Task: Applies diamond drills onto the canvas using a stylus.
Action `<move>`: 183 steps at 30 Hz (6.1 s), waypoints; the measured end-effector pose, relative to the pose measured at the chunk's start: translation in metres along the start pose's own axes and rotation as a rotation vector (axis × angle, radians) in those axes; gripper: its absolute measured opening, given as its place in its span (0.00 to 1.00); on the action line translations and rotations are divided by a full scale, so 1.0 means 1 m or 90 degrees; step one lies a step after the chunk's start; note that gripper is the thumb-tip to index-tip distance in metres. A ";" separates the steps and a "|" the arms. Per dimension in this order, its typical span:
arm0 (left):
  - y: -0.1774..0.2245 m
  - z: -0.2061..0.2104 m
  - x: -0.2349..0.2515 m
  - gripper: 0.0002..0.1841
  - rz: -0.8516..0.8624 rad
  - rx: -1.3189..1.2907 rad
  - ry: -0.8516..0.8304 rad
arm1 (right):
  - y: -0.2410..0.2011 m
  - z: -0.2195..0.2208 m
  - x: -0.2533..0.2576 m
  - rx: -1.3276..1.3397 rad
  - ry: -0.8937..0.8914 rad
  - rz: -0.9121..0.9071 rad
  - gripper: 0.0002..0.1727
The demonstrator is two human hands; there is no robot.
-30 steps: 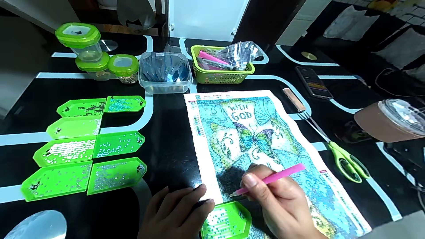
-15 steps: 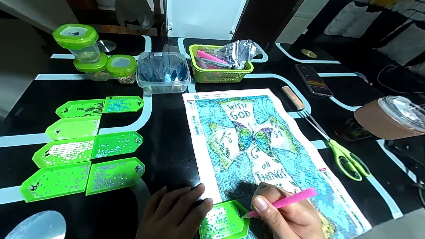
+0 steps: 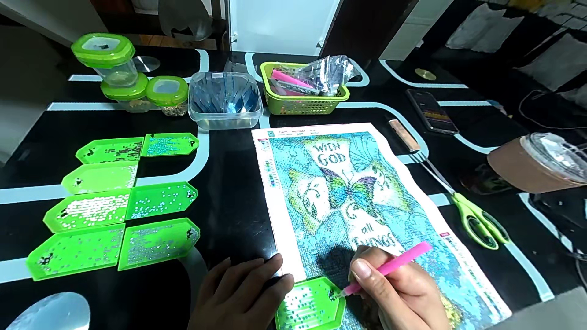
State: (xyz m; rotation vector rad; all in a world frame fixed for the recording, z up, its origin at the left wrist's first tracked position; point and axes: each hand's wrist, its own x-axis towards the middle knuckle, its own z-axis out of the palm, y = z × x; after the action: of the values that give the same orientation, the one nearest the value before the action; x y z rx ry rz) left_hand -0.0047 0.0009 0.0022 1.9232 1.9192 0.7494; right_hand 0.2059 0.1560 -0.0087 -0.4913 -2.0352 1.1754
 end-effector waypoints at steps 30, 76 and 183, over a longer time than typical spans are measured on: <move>0.000 -0.001 0.001 0.24 -0.003 0.005 -0.006 | -0.004 0.003 0.015 0.133 0.063 0.146 0.15; 0.000 -0.001 0.000 0.24 -0.003 0.008 -0.008 | 0.002 -0.001 0.023 0.028 -0.037 0.047 0.15; 0.000 -0.002 0.000 0.25 0.002 0.000 -0.011 | 0.005 -0.003 0.015 -0.118 0.000 -0.040 0.17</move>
State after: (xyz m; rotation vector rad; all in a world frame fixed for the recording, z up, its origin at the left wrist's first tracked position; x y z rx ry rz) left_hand -0.0060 0.0006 0.0032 1.9265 1.9070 0.7302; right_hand 0.1976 0.1694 -0.0061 -0.5125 -2.1547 0.9554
